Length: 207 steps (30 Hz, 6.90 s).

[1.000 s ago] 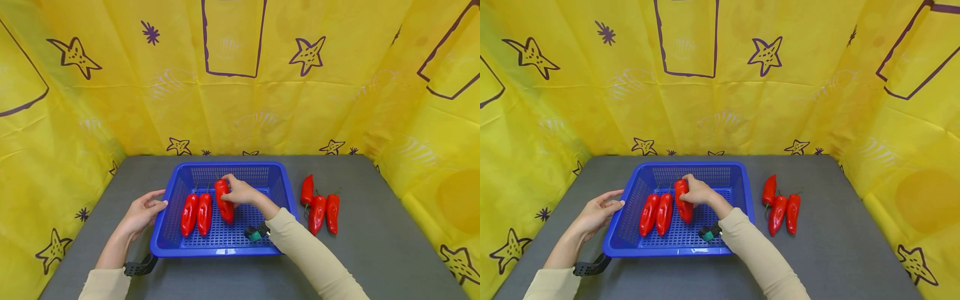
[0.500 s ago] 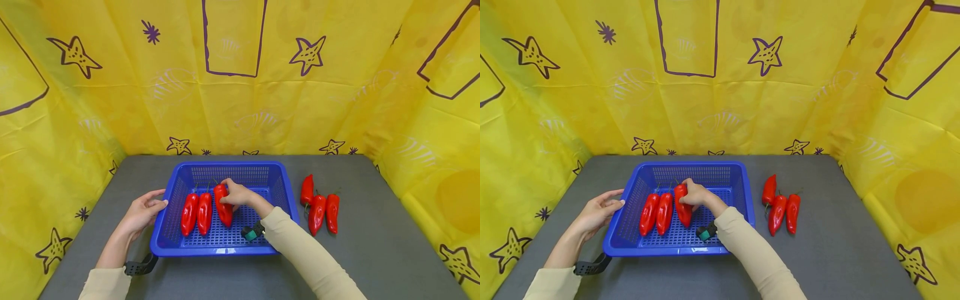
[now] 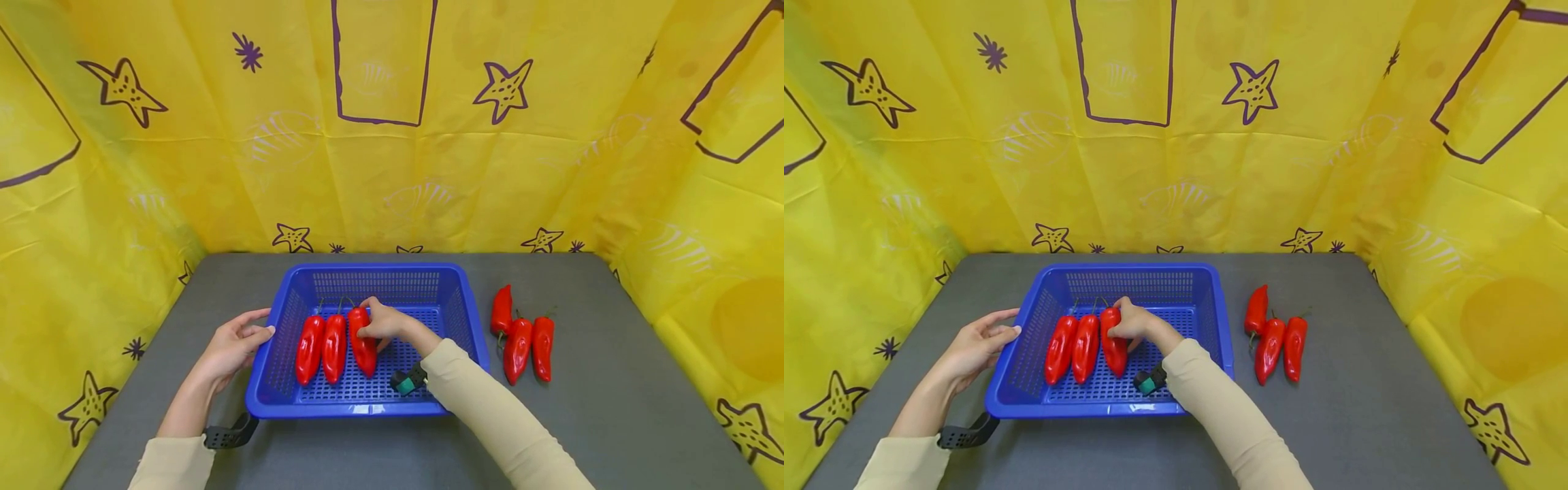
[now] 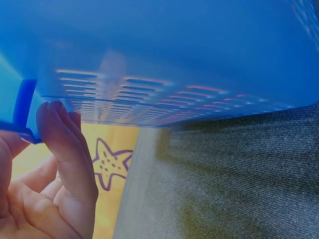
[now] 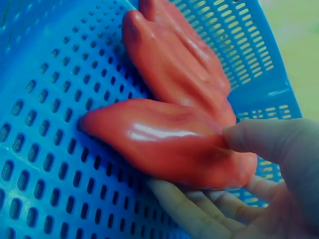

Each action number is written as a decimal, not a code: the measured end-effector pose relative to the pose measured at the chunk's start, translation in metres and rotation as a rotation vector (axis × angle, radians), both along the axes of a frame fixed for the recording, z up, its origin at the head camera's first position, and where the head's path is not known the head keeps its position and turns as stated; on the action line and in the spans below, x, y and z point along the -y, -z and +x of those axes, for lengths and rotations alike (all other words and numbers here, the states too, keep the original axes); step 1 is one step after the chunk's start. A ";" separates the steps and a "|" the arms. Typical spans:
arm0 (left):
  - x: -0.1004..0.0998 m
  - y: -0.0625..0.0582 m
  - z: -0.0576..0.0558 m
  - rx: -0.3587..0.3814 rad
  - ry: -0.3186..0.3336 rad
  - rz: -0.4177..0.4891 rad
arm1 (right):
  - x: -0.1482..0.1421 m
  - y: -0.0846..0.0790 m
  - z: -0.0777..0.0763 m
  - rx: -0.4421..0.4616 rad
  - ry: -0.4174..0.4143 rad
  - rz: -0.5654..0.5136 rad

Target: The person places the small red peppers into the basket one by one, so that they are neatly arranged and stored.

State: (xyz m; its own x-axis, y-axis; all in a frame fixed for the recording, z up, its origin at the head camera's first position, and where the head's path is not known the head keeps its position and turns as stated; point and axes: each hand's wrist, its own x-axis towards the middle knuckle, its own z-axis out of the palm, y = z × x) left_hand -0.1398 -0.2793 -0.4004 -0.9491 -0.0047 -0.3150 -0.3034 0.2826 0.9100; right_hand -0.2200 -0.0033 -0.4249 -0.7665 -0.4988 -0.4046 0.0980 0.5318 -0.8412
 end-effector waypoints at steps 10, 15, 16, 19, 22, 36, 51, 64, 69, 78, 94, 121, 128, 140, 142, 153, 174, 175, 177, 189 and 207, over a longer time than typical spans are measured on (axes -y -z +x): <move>0.000 -0.001 0.000 0.007 -0.005 -0.006 | 0.001 0.001 0.002 -0.012 0.004 0.034; -0.001 0.000 0.000 0.007 -0.005 -0.009 | 0.000 -0.001 0.003 -0.038 -0.022 0.065; -0.001 0.000 0.001 0.007 -0.005 -0.007 | 0.000 0.000 0.003 -0.041 -0.025 0.070; -0.001 0.000 0.001 0.005 -0.006 -0.009 | -0.001 0.000 0.002 -0.052 -0.033 0.089; -0.001 -0.001 0.001 0.004 -0.007 -0.013 | -0.001 0.002 0.001 -0.050 -0.028 0.098; -0.001 -0.001 0.001 0.005 -0.006 -0.018 | -0.001 0.002 0.002 -0.016 0.010 0.089; -0.002 -0.001 0.001 0.003 -0.006 -0.031 | 0.000 0.003 0.003 0.063 0.047 0.048; -0.002 -0.002 0.001 0.009 -0.007 -0.024 | 0.000 0.003 0.004 0.071 0.063 0.042; -0.003 -0.003 0.001 0.008 -0.002 -0.001 | -0.001 0.002 0.004 0.063 0.072 0.027; -0.003 -0.003 0.001 0.000 -0.002 0.007 | -0.004 -0.010 0.000 -0.038 0.061 0.078; -0.003 -0.002 0.001 0.004 -0.007 -0.004 | -0.017 -0.048 -0.005 -0.362 -0.093 0.142; -0.001 -0.001 0.000 0.012 -0.006 -0.007 | -0.064 -0.092 0.003 -0.573 0.019 -0.027; -0.001 -0.002 0.000 0.011 -0.006 -0.015 | -0.093 -0.094 0.006 -0.598 0.108 -0.042; 0.000 -0.003 0.001 0.003 -0.005 -0.028 | -0.127 -0.091 0.019 -0.586 0.196 -0.054; 0.000 -0.003 0.001 0.002 -0.004 -0.029 | -0.132 -0.090 0.022 -0.592 0.210 -0.054; -0.001 -0.005 0.001 0.006 0.006 -0.044 | -0.165 -0.080 0.037 -0.606 0.282 -0.111; -0.002 -0.005 0.001 0.000 0.005 -0.055 | -0.227 -0.031 0.061 -0.737 0.534 -0.080; -0.003 -0.006 0.001 0.001 0.005 -0.053 | -0.231 -0.028 0.063 -0.743 0.535 -0.075; -0.003 -0.006 0.001 0.000 0.005 -0.051 | -0.237 -0.023 0.065 -0.751 0.538 -0.055; -0.001 -0.005 0.001 -0.003 0.011 -0.044 | -0.264 -0.001 0.074 -0.670 0.625 0.036; -0.002 -0.004 0.001 -0.009 0.014 -0.016 | -0.288 0.030 0.076 -0.505 0.652 0.143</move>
State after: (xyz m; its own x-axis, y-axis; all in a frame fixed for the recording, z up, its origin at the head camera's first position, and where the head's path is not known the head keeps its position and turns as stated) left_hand -0.1386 -0.2778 -0.3966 -0.9519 0.0033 -0.3065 -0.2913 0.3015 0.9079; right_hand -0.1438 0.2845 -0.4546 -0.9897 0.1375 0.0394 0.0523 0.6042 -0.7951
